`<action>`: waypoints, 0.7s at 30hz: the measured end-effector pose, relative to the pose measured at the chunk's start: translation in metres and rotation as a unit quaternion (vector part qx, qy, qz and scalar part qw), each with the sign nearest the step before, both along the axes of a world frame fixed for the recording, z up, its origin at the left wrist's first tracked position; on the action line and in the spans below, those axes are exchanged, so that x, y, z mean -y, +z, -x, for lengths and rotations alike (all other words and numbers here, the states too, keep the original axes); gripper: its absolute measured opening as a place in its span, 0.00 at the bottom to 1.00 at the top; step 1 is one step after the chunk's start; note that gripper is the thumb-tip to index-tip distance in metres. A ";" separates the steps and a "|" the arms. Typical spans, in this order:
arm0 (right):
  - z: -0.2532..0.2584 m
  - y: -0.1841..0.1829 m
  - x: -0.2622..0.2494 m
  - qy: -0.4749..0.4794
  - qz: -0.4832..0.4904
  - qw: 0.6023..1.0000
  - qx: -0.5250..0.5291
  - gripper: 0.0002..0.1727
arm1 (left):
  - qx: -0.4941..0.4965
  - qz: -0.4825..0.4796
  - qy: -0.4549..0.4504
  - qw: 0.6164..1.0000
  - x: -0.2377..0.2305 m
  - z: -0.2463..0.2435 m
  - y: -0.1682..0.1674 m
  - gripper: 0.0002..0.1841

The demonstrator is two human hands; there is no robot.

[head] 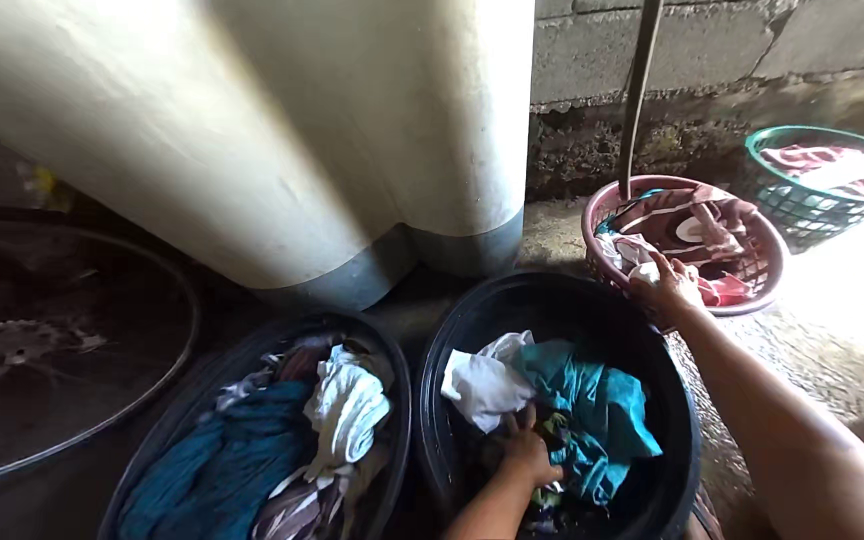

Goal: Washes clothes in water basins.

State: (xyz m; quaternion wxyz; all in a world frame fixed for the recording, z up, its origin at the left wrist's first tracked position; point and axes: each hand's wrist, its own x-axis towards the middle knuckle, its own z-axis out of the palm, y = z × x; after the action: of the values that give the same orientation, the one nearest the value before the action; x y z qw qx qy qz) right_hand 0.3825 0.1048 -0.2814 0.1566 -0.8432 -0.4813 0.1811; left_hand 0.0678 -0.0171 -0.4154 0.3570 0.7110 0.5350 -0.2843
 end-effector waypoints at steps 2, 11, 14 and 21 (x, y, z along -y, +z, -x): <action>-0.007 -0.007 -0.024 0.011 0.014 1.000 -0.010 0.40 | -0.007 0.017 -0.015 1.000 -0.008 0.000 -0.023 0.41; -0.023 -0.047 -0.090 0.059 0.122 0.990 0.023 0.48 | -0.101 0.168 -0.016 0.980 -0.006 0.003 0.042 0.27; -0.031 -0.048 -0.076 0.055 0.074 0.996 -0.011 0.42 | -0.046 0.097 0.040 0.993 0.004 0.022 0.005 0.28; 0.033 0.006 0.025 0.048 -0.210 0.976 -0.011 0.22 | -0.105 0.168 -0.018 0.980 0.004 0.031 -0.017 0.26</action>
State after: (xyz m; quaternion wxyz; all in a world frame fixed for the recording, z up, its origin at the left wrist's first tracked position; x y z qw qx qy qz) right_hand 0.3490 0.0798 -0.2752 0.3268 -0.7653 -0.5468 0.0923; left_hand 0.0372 -0.0206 -0.4320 0.4078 0.6166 0.5011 -0.4499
